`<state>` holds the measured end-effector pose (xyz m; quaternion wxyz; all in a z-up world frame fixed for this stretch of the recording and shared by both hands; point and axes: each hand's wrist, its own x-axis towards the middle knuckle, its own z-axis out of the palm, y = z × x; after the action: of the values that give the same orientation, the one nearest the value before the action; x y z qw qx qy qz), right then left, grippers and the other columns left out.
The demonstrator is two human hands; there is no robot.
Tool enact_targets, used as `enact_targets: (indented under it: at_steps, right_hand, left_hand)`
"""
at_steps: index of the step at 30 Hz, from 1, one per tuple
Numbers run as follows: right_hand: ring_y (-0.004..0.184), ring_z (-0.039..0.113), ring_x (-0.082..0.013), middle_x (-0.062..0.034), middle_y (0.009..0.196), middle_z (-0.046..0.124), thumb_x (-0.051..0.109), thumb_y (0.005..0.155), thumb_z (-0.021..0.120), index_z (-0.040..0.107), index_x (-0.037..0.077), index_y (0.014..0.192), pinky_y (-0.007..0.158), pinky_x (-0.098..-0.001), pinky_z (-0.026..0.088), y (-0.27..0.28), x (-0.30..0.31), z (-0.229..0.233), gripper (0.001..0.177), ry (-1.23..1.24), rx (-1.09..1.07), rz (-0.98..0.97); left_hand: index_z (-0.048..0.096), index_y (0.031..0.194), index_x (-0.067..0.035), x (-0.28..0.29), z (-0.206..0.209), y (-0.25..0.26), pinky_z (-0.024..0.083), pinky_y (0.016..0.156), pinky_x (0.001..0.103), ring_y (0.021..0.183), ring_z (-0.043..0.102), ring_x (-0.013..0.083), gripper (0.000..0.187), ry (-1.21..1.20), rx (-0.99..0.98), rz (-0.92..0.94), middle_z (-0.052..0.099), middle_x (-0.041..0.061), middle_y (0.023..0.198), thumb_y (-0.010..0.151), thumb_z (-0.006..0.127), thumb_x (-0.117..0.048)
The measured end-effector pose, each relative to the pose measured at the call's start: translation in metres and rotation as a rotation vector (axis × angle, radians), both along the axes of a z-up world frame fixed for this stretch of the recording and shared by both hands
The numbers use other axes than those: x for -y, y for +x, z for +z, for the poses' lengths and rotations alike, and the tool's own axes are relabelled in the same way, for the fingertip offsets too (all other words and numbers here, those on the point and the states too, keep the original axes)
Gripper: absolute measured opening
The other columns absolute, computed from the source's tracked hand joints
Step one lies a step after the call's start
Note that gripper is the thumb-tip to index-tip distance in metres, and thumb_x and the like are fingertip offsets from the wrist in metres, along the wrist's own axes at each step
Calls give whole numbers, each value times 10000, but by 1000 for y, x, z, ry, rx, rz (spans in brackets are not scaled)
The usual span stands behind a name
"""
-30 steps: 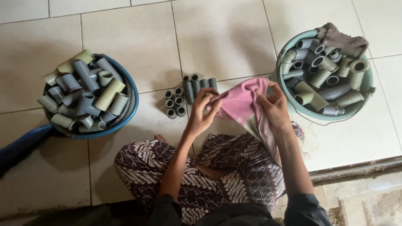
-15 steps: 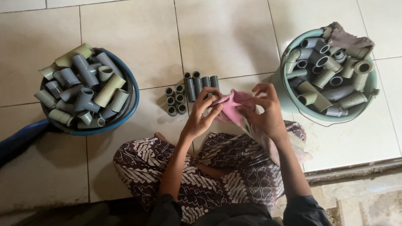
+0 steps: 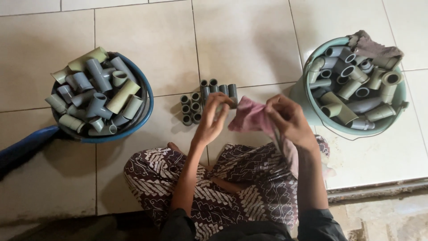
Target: The person sits on the floor and wipes cylindrical pipe fittings with a cloth. They pick up fittings from a bucket, wipe them, and place them in a neat row on the floor.
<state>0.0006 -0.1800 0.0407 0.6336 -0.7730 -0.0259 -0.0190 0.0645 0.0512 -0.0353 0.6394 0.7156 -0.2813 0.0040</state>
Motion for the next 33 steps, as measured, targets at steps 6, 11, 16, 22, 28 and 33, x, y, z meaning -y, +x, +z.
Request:
enact_targets:
  at_steps: [6,11,16,22,28,33]
  right_hand:
    - [670,668,-194,-162,717,682,122,904,741,759,96,945,561,-317,509,13,4,5,51,-351,4,-38]
    - [839,661,-215,-159,855,713,-63,823,756,785,-11,876,811,-365,552,21,11,-54,79,57,74,182]
    - [526,506,-88,-24,580,559,14,992,596,673,19,894,549,-233,398,4,-37,-22,124,336,-18,-32]
    - [563,543,-54,-54,704,649,48,919,713,649,5,977,556,-185,412,13,-7,-97,96,522,-2,-49]
    - [782,659,-215,-166,914,708,-66,768,801,689,-30,885,746,-319,484,16,-12,-104,166,665,97,-5]
    - [1352,532,-312,-106,1436,551,49,831,802,743,128,849,1132,-489,367,22,-22,-102,100,474,354,12]
  left_hand:
    - [521,1345,-87,8,14,-10,529,1015,447,1178,492,201,279,-284,-38,73,365,85,1352,1068,500,-67]
    - [490,1302,-55,34,-21,-15,572,1003,498,1076,651,278,338,-510,-118,-3,427,105,1314,992,617,-12]
    - [526,1328,-98,49,-19,-27,508,1060,552,1202,603,317,344,-398,-184,42,443,75,1298,1003,637,-67]
    - [520,1191,-90,57,-29,-34,589,944,490,1100,677,315,303,-363,-260,156,479,70,1244,956,705,-42]
    - [538,1022,-99,54,-29,-31,597,898,364,1007,698,181,314,-495,-546,192,580,64,1169,884,819,-123]
    - [591,1214,-51,53,-36,-28,605,873,399,998,700,223,494,-400,-628,233,682,160,1133,834,881,-179]
